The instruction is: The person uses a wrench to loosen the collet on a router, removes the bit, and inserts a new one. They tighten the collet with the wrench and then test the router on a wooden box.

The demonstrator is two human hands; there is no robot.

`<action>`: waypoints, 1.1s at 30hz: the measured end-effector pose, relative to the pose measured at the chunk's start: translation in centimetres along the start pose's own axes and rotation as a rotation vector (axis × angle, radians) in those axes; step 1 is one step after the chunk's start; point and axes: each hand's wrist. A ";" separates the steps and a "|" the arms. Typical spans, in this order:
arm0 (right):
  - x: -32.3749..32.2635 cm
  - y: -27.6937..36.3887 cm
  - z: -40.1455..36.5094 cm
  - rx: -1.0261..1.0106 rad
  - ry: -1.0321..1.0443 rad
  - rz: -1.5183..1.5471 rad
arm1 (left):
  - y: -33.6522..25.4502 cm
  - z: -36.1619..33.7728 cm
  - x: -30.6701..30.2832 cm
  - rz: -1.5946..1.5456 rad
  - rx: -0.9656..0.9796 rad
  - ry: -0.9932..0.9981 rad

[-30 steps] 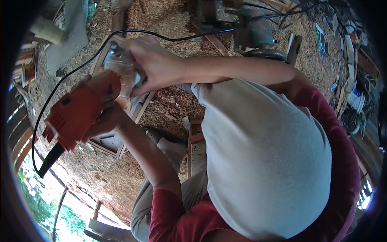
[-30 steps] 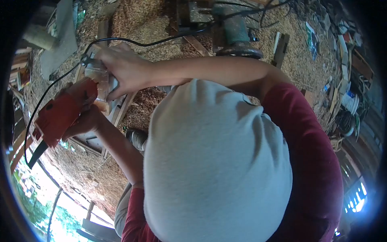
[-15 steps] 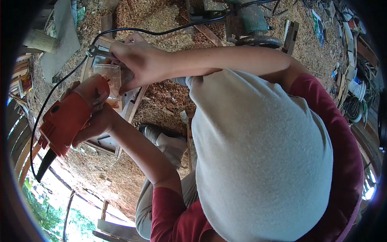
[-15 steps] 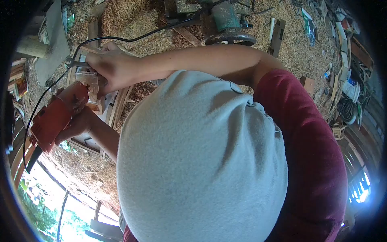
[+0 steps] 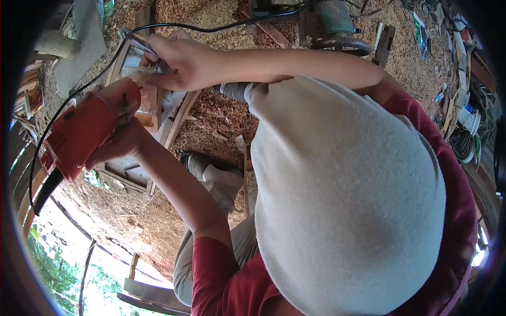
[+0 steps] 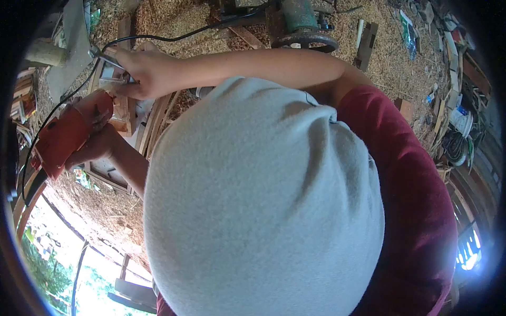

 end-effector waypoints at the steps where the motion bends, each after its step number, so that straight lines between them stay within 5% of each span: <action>1: -0.3 0.1 -0.1 0.003 0.021 -0.054 | 0.0 0.0 0.1 0.006 0.006 -0.006; 7: -0.3 0.0 0.2 -0.184 -0.099 -0.083 | -1.0 -0.2 0.6 0.104 -0.009 -0.018; 10: -0.6 0.2 0.0 -0.035 0.014 -0.049 | -1.2 -0.4 0.6 0.148 -0.055 0.001; 25: -0.8 0.3 0.5 -0.056 -0.012 0.126 | -1.9 -0.5 1.4 0.081 -0.001 0.050; 33: -1.1 1.6 0.4 -0.059 0.134 -0.119 | 0.1 -0.2 -0.7 -0.087 0.018 0.026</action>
Point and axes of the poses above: each hand's wrist, its own z-axis towards the middle knuckle, its own x-axis out of the palm, y = z × x, and after that the axes turned 2 degrees about y, right-handed
